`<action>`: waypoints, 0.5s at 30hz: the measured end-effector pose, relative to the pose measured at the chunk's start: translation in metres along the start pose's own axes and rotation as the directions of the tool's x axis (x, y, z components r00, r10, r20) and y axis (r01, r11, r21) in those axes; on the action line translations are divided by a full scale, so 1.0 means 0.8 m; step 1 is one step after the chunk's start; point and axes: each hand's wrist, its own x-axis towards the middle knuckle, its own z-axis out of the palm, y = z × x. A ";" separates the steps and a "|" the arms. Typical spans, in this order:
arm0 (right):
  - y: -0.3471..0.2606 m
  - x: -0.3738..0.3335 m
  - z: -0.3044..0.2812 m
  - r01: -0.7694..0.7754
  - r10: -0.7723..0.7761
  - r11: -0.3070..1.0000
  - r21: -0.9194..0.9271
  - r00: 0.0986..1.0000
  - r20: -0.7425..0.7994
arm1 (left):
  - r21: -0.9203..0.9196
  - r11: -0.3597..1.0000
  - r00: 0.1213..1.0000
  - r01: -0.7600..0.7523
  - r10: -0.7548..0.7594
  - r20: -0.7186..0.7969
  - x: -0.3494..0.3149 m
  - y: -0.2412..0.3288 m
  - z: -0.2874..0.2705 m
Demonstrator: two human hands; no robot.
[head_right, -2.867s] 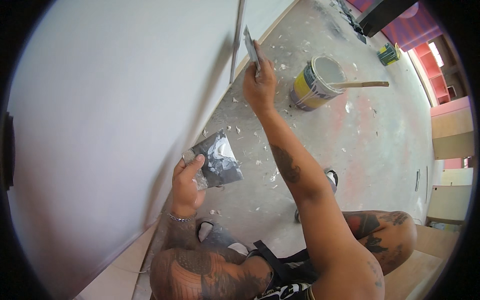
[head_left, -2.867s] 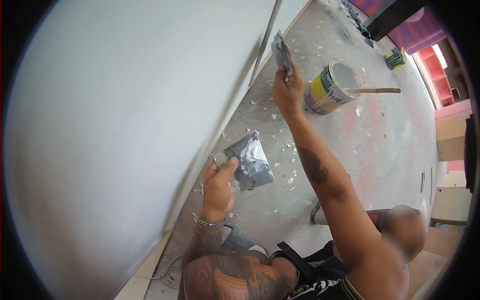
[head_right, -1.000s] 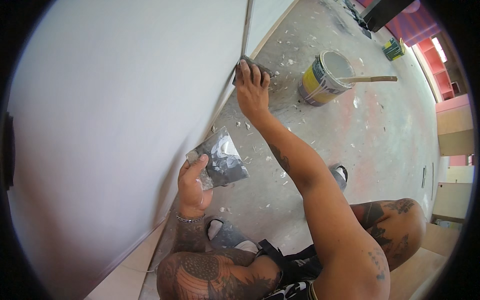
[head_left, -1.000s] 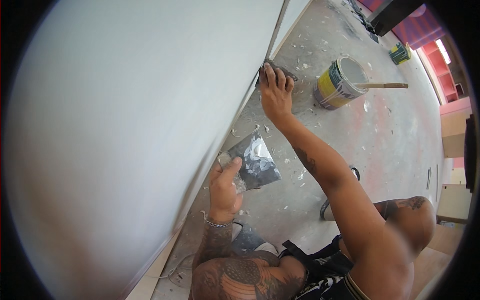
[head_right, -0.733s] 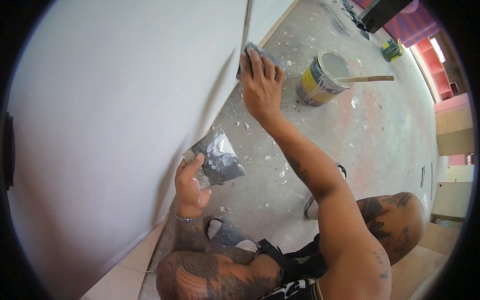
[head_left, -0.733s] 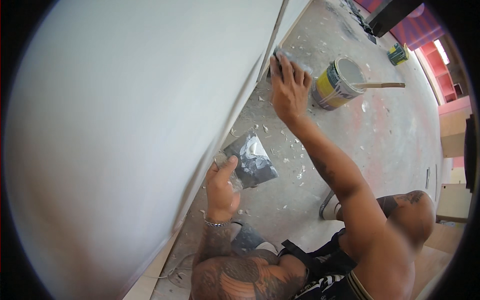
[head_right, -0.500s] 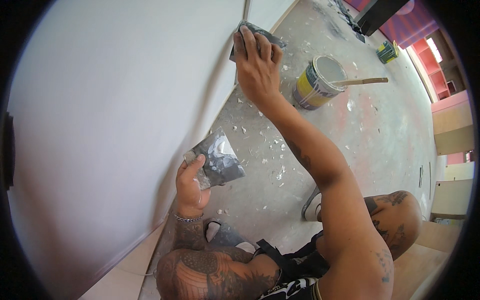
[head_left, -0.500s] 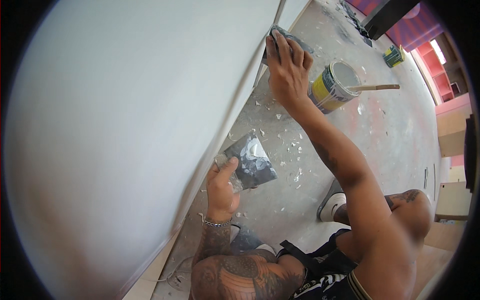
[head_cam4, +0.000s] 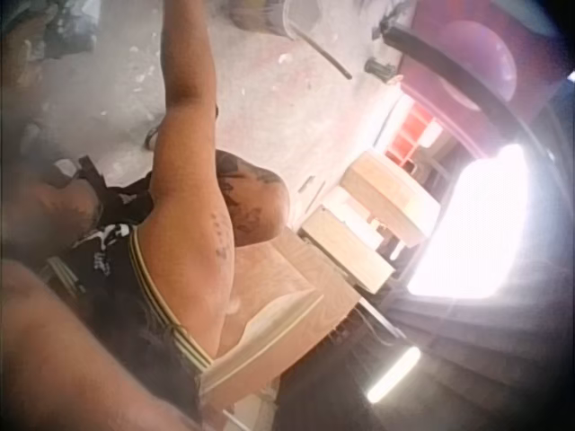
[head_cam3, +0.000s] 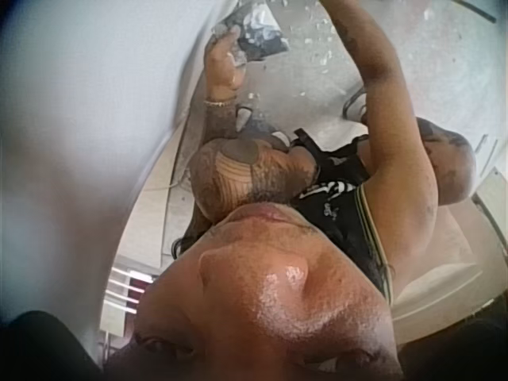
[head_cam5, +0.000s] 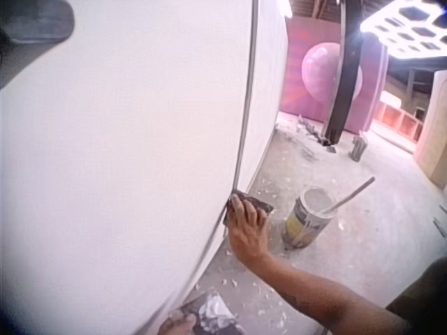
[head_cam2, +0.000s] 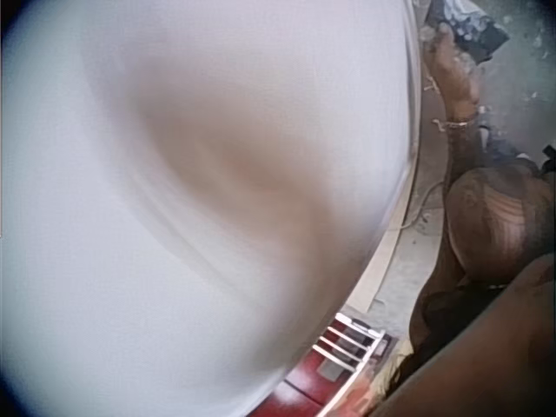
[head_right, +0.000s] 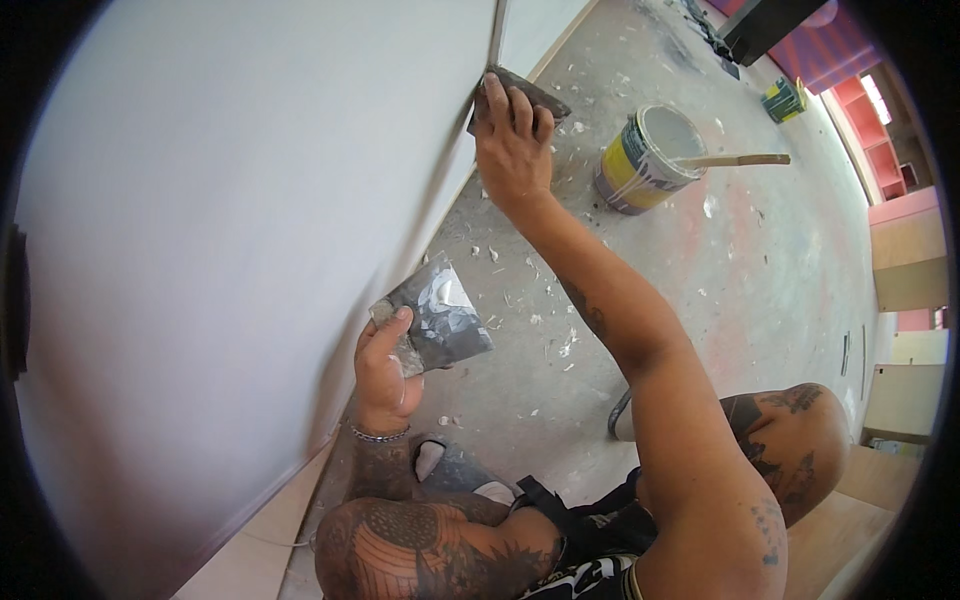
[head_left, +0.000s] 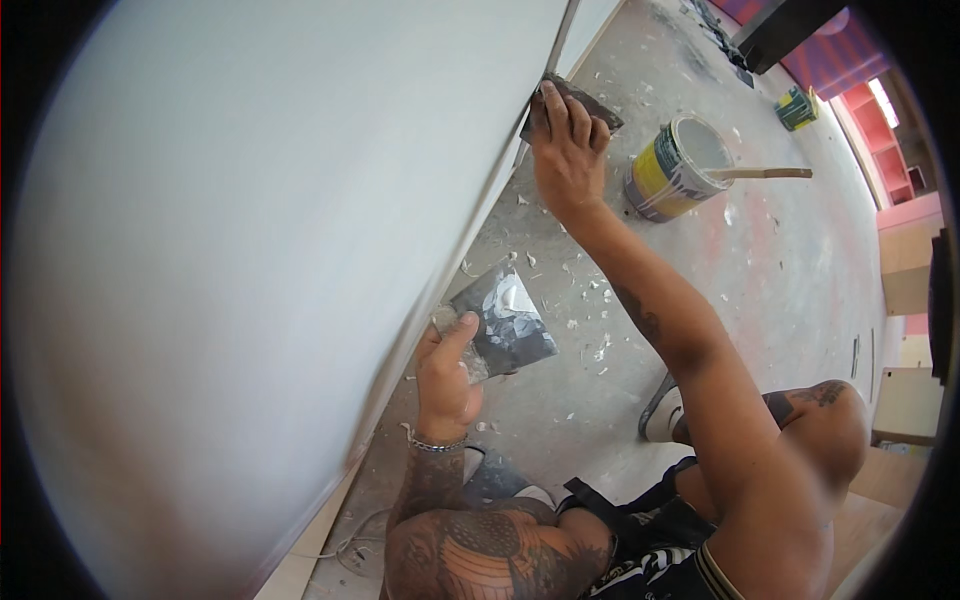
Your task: Applying putty or joint compound to the corner and surface of a wall using putty knives.
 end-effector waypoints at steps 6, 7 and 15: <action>-0.021 -0.024 0.009 -0.054 0.055 0.998 -0.011 0.990 0.127 | 0.002 0.999 0.998 -0.042 0.042 -0.044 0.003 -0.004 -0.004; -0.023 -0.028 0.014 -0.044 0.044 0.999 0.000 0.993 0.106 | 0.006 0.999 0.997 -0.052 0.052 -0.050 0.002 -0.004 -0.005; -0.018 -0.080 0.014 -0.016 -0.003 0.996 0.089 0.979 0.205 | -0.035 0.999 0.999 0.010 -0.011 -0.030 -0.001 -0.003 0.002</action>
